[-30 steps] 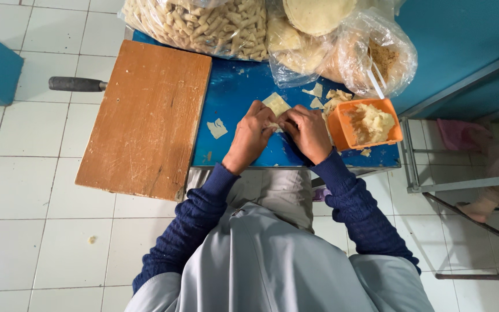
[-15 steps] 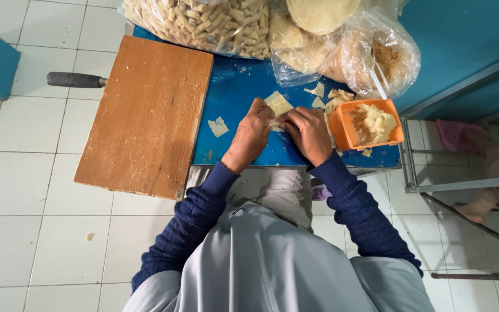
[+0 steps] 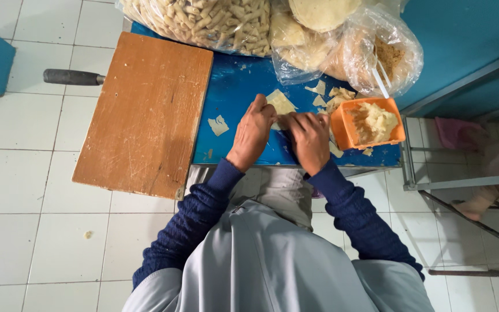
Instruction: The person sits at a small blue table and tears thin dough sheets into pieces, stacking the pieces on the table. They scoop filling from an orange container with a spoon onto a dough piece, fold the dough around the filling, and place the filled item aside. Later they stack round dough pieces on the table.
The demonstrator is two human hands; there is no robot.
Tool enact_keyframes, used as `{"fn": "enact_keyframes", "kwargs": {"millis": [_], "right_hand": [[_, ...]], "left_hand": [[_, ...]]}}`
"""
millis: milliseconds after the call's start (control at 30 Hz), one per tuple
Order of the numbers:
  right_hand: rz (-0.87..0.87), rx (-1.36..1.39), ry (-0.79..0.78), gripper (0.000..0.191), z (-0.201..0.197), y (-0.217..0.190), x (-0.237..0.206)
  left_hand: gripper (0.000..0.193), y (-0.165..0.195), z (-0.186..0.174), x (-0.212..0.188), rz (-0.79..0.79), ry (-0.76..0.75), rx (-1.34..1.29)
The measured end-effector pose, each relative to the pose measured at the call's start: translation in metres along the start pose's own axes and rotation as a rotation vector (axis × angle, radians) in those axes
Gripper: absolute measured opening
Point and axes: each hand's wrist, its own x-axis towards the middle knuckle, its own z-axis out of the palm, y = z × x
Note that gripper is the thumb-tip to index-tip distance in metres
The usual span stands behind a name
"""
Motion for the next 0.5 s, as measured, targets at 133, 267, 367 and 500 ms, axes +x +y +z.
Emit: {"fn": "enact_keyframes", "kwargs": {"millis": [133, 267, 367, 500], "right_hand": [[0.046, -0.190, -0.038, 0.035, -0.001, -0.009, -0.004], [0.051, -0.264, -0.096, 0.047, 0.008, -0.006, 0.007], [0.048, -0.255, -0.106, 0.053, 0.014, 0.002, 0.019], [0.065, -0.073, -0.135, 0.063, 0.010, 0.017, 0.037]], "left_hand": [[0.021, 0.003, -0.002, -0.008, -0.082, 0.020, -0.072], [0.027, 0.007, -0.007, -0.022, -0.019, -0.036, 0.042], [0.033, 0.007, -0.008, -0.029, 0.094, -0.046, 0.131], [0.038, 0.006, -0.009, -0.032, 0.141, -0.101, 0.230]]}}
